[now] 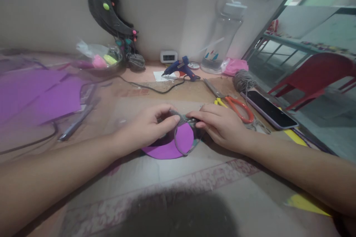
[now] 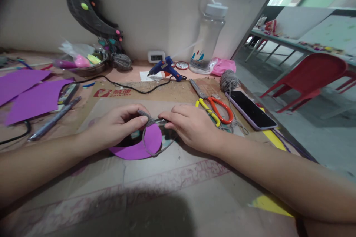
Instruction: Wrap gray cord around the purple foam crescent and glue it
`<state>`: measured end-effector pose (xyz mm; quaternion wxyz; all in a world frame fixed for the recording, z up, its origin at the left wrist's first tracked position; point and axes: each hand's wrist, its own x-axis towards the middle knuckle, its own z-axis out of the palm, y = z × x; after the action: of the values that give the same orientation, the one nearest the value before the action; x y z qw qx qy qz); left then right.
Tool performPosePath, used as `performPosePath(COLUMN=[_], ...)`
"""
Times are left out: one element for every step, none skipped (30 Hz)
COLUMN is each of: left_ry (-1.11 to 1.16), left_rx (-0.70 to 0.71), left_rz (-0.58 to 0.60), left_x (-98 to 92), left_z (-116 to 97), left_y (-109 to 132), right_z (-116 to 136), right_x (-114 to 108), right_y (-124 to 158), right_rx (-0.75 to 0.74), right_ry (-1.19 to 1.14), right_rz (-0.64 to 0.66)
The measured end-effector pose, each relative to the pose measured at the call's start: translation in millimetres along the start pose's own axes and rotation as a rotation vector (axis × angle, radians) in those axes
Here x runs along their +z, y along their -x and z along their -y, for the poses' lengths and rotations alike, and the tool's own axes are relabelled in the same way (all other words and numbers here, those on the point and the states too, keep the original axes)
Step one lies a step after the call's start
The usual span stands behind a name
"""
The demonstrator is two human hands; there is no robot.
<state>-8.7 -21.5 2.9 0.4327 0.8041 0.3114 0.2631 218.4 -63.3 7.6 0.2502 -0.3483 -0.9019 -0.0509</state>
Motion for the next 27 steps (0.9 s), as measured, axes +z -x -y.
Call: performPosePath(left_ry=[0.001, -0.001, -0.003, -0.006, -0.007, -0.008, -0.009, -0.01, -0.011, -0.011, -0.011, -0.01, -0.01, -0.01, -0.011, -0.013, -0.018, -0.023, -0.027, -0.029, -0.028, -0.024, -0.019, -0.015, -0.015, -0.018, -0.024], left_rx=[0.003, 0.004, 0.005, 0.005, 0.007, 0.009, 0.012, 0.014, 0.015, 0.016, 0.014, 0.012, 0.009, 0.007, 0.005, 0.003, 0.003, 0.004, 0.004, 0.003, 0.002, 0.0, -0.004, -0.01, -0.015, -0.017, -0.017], left_rz=[0.0, 0.0, -0.001, 0.0, 0.001, -0.001, -0.001, -0.002, -0.004, -0.007, -0.006, -0.003, -0.002, -0.002, 0.001, 0.003, 0.003, 0.003, 0.004, 0.004, 0.004, 0.003, 0.002, 0.002, -0.001, -0.003, -0.005], left_x=[0.0, 0.0, -0.1, -0.2, -0.3, -0.4, -0.4, -0.4, -0.3, -0.3, -0.2, -0.1, 0.0, 0.1, 0.2, 0.2, 0.3, 0.4, 0.4, 0.3, 0.3, 0.2, 0.1, 0.0, -0.1, -0.2, -0.2], left_z=[0.1, 0.3, 0.5, 0.6, 0.8, 1.0, 1.2, 1.3, 1.4, 1.4, 1.4, 1.2, 1.0, 0.8, 0.5, 0.2, 0.0, -0.2, -0.2, 0.0, 0.2, 0.6, 1.0, 1.4, 1.7, 1.9, 1.9], left_y=[0.0, 0.0, -0.1, -0.1, -0.1, -0.2, -0.2, -0.2, -0.1, -0.1, 0.0, 0.1, 0.2, 0.3, 0.3, 0.3, 0.2, 0.0, -0.3, -0.5, -0.7, -0.8, -0.8, -0.7, -0.6, -0.4, -0.2], right_z=[-0.1, -0.2, -0.4, -0.5, -0.6, -0.6, -0.6, -0.5, -0.3, -0.3, -0.2, -0.2, -0.3, -0.4, -0.6, -0.7, -0.7, -0.7, -0.5, -0.3, -0.1, 0.2, 0.3, 0.5, 0.5, 0.5, 0.5], right_x=[0.1, 0.3, 0.4, 0.5, 0.6, 0.6, 0.5, 0.4, 0.3, 0.3, 0.3, 0.4, 0.5, 0.7, 0.8, 1.0, 1.0, 1.0, 0.9, 0.8, 0.5, 0.3, 0.0, -0.2, -0.4, -0.5, -0.6], right_y=[-0.1, -0.2, -0.2, -0.2, 0.0, 0.2, 0.4, 0.6, 0.7, 0.8, 0.8, 0.8, 0.7, 0.7, 0.7, 0.8, 0.8, 0.9, 1.0, 1.1, 1.2, 1.3, 1.4, 1.5, 1.5, 1.4, 1.4], right_rx=[0.001, 0.001, 0.002, 0.003, 0.004, 0.004, 0.007, 0.009, 0.009, 0.008, 0.007, 0.005, 0.004, 0.004, 0.004, 0.006, 0.007, 0.007, 0.008, 0.01, 0.013, 0.018, 0.025, 0.03, 0.035, 0.039, 0.042], right_ry=[-0.002, -0.003, -0.003, -0.003, -0.001, 0.0, 0.002, 0.004, 0.005, 0.005, 0.003, 0.0, -0.003, -0.006, -0.006, -0.005, -0.002, 0.004, 0.012, 0.02, 0.026, 0.03, 0.031, 0.029, 0.027, 0.027, 0.029], right_rz=[0.002, 0.005, 0.008, 0.01, 0.011, 0.008, 0.006, 0.006, 0.006, 0.006, 0.005, 0.005, 0.005, 0.004, 0.004, 0.004, 0.003, 0.002, -0.002, -0.004, -0.005, -0.004, -0.005, -0.005, -0.006, -0.005, -0.003])
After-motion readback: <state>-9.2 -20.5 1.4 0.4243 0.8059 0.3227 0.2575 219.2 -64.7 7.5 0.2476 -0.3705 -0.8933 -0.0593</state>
